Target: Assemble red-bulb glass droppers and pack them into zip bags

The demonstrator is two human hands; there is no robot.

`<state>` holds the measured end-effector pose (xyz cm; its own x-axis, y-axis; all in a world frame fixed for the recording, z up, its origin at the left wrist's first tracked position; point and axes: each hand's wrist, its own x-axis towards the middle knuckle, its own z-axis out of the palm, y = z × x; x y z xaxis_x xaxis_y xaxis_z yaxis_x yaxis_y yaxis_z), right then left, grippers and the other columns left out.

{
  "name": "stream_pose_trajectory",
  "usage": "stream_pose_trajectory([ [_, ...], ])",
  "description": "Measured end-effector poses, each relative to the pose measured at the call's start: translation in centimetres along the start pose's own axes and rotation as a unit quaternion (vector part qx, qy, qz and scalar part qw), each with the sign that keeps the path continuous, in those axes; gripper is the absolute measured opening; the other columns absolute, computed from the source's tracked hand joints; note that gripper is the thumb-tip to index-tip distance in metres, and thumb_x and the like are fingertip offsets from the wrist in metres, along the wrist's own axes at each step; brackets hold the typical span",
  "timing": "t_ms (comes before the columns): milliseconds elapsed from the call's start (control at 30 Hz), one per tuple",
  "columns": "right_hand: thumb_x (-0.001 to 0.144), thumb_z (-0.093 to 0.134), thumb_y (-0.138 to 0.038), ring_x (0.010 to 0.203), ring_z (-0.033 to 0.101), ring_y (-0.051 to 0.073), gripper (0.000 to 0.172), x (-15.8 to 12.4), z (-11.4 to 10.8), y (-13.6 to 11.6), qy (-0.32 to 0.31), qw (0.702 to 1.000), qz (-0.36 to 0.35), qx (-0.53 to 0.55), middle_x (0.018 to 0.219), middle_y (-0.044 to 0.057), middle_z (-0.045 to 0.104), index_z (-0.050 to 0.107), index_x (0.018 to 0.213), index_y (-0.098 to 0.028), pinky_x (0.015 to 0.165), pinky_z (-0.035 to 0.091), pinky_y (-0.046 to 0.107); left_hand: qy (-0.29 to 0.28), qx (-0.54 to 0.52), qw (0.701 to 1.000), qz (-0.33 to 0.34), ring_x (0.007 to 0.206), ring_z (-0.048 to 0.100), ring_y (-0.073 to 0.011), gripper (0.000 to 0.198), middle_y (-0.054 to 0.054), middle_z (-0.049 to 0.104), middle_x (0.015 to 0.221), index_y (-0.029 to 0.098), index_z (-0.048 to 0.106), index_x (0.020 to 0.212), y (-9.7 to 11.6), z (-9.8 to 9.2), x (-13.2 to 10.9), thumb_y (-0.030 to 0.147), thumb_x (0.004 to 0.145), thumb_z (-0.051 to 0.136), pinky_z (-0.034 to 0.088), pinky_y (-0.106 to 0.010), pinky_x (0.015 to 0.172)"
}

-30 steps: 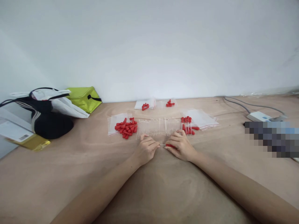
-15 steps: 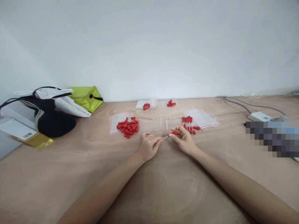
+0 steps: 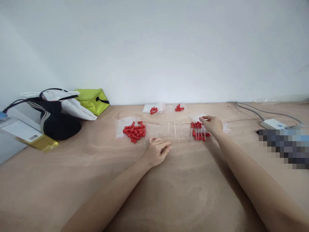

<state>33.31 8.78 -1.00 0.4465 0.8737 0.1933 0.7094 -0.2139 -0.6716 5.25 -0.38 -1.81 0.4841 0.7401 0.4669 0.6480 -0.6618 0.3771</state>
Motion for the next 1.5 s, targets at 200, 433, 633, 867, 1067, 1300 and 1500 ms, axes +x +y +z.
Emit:
stream_pose_trajectory([
  [200, 0.071, 0.045, -0.049, 0.083, 0.056, 0.026, 0.034, -1.1, 1.3, -1.0, -0.020, 0.992, -0.019, -0.122, 0.080, 0.005, 0.066, 0.065, 0.087, -0.026, 0.077, 0.032, 0.042, -0.006, 0.011, 1.000, 0.000, 0.073, 0.058, -0.0137, 0.016, 0.001, 0.068, 0.075, 0.021, 0.062, 0.086, 0.0, -0.1, 0.0, 0.027, 0.083, 0.047, 0.024, -0.036, 0.083],
  [433, 0.073, 0.042, -0.051, 0.084, 0.056, 0.026, 0.041, -1.5, 1.2, -1.1, -0.011, 0.987, -0.048, -0.153, 0.081, 0.007, 0.066, 0.062, 0.096, -0.024, 0.077, 0.029, 0.043, -0.007, 0.017, 1.000, 0.006, 0.073, 0.058, -0.0137, 0.017, 0.001, 0.068, 0.075, 0.021, 0.062, 0.084, 0.0, 0.0, 0.0, 0.028, 0.083, 0.047, 0.024, -0.036, 0.084],
  [633, 0.073, 0.043, -0.050, 0.073, 0.057, 0.022, 0.036, -1.4, -1.8, 1.4, -0.036, 0.983, -0.087, -0.157, 0.078, 0.003, 0.066, 0.064, 0.083, -0.023, 0.065, 0.034, 0.032, 0.023, 0.032, 0.999, -0.026, 0.076, 0.057, -0.0144, 0.015, 0.002, 0.067, 0.075, 0.022, 0.063, 0.082, 0.0, 0.0, 0.1, 0.027, 0.082, 0.049, 0.025, -0.036, 0.081],
  [867, 0.068, 0.051, -0.052, 0.074, 0.057, 0.019, 0.032, -1.7, -4.2, 3.7, -0.165, 0.937, -0.240, -0.194, 0.078, 0.002, 0.065, 0.067, 0.079, -0.026, 0.061, 0.035, 0.029, 0.036, 0.065, 0.996, -0.051, 0.074, 0.055, -0.0150, 0.012, 0.002, 0.063, 0.070, 0.022, 0.061, 0.074, -0.2, 0.2, 0.2, 0.022, 0.079, 0.051, 0.026, -0.035, 0.076],
  [1067, 0.071, 0.048, -0.049, 0.079, 0.057, 0.022, 0.029, -1.9, -4.4, 2.4, -0.154, 0.922, -0.270, -0.232, 0.081, 0.002, 0.066, 0.065, 0.068, -0.025, 0.065, 0.034, 0.032, 0.025, 0.071, 0.996, -0.057, 0.075, 0.054, -0.0146, 0.012, 0.002, 0.062, 0.068, 0.021, 0.060, 0.072, -0.2, 0.1, 0.2, 0.022, 0.079, 0.050, 0.026, -0.035, 0.077],
  [1300, 0.069, 0.051, -0.041, 0.058, 0.055, 0.017, 0.022, -2.0, -5.7, 1.5, -0.122, 0.944, -0.226, -0.209, 0.065, 0.001, 0.064, 0.059, 0.063, -0.021, 0.056, 0.035, 0.029, 0.052, 0.089, 0.990, -0.098, 0.078, 0.054, -0.0165, 0.010, 0.001, 0.062, 0.071, 0.022, 0.061, 0.072, 0.0, 0.0, 0.2, 0.024, 0.078, 0.052, 0.025, -0.037, 0.080],
  [1500, 0.077, 0.046, -0.034, 0.073, 0.055, 0.019, 0.026, -6.1, -2.2, -1.2, -0.016, 0.937, -0.348, -0.021, 0.075, 0.006, 0.062, 0.059, 0.092, -0.017, 0.065, 0.038, 0.030, 0.089, 0.130, 0.965, -0.207, 0.085, 0.051, -0.0236, 0.005, -0.003, 0.062, 0.079, 0.021, 0.058, 0.071, -1.4, -0.3, 2.2, 0.026, 0.072, 0.058, 0.029, -0.040, 0.075],
])
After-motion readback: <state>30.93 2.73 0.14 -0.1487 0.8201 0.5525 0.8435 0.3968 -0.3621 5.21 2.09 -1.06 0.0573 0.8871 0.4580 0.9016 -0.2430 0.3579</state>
